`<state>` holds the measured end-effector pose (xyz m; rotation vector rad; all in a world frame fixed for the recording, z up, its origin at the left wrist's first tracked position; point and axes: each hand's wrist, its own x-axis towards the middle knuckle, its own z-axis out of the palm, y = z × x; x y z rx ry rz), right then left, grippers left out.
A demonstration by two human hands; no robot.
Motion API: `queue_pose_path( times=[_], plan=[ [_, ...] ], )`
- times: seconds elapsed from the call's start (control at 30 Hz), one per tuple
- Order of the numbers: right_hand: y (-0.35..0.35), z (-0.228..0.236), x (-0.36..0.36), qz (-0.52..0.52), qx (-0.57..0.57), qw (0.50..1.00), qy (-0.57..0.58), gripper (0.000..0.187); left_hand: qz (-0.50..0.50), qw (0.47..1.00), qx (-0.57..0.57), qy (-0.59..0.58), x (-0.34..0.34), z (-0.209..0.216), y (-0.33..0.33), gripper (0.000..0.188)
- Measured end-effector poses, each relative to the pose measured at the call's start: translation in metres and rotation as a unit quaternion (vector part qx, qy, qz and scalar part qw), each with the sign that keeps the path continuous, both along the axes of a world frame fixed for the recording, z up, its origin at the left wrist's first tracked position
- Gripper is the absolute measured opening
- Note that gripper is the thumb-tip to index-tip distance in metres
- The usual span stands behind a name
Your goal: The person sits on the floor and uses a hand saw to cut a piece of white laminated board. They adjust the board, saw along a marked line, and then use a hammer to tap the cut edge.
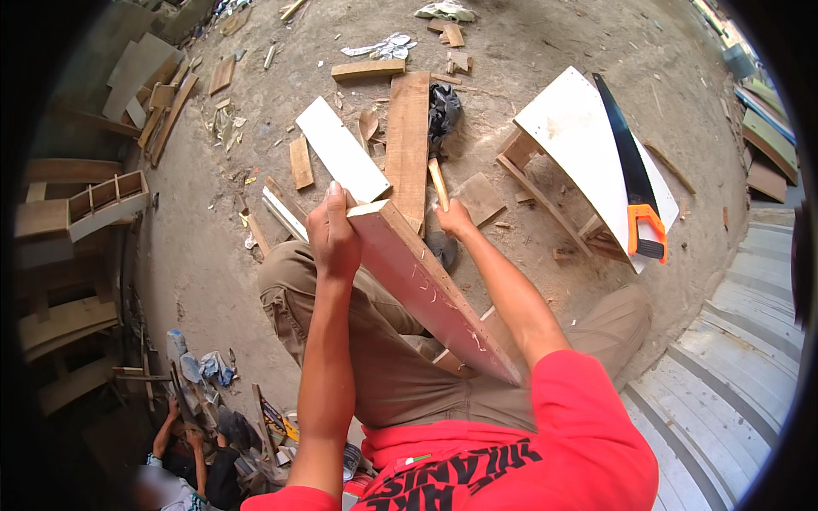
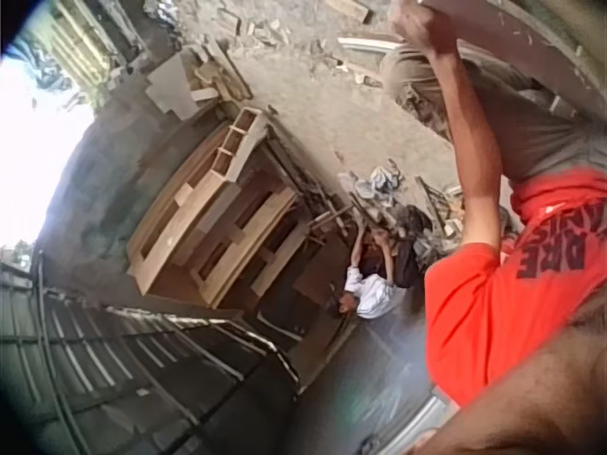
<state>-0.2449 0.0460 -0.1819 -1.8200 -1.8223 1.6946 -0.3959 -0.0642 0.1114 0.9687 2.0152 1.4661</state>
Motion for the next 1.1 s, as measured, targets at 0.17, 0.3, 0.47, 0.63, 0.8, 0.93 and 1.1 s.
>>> queue_pose_path(
  times=[0.17,0.3,0.47,0.63,0.8,0.93,1.1],
  plan=[
    [0.019,0.085,0.059,0.144,0.063,0.987,-0.041,0.048,0.011,0.999,-0.007,0.037,0.005,0.002,0.01,0.056],
    [0.021,0.135,0.118,0.124,0.117,0.985,0.0,0.042,0.008,0.996,0.009,0.083,0.017,0.003,0.026,0.058],
    [-0.005,0.255,0.166,-0.028,-0.031,0.956,0.29,0.028,-0.014,0.995,0.07,0.074,0.012,0.005,0.035,0.056],
    [-0.034,0.312,0.232,-0.014,-0.055,0.9,0.432,0.028,-0.094,0.985,0.141,0.015,0.018,0.027,0.047,0.055],
    [-0.058,0.314,0.252,-0.013,0.023,0.868,0.495,0.025,-0.178,0.968,0.173,0.02,0.05,0.041,0.057,0.054],
    [-0.074,0.322,0.256,-0.027,0.074,0.872,0.483,0.023,-0.182,0.97,0.157,0.033,0.074,0.055,0.058,0.052],
    [-0.093,0.326,0.262,-0.021,0.161,0.883,0.441,0.023,-0.216,0.959,0.185,0.011,0.085,0.062,0.063,0.052]
  ],
)
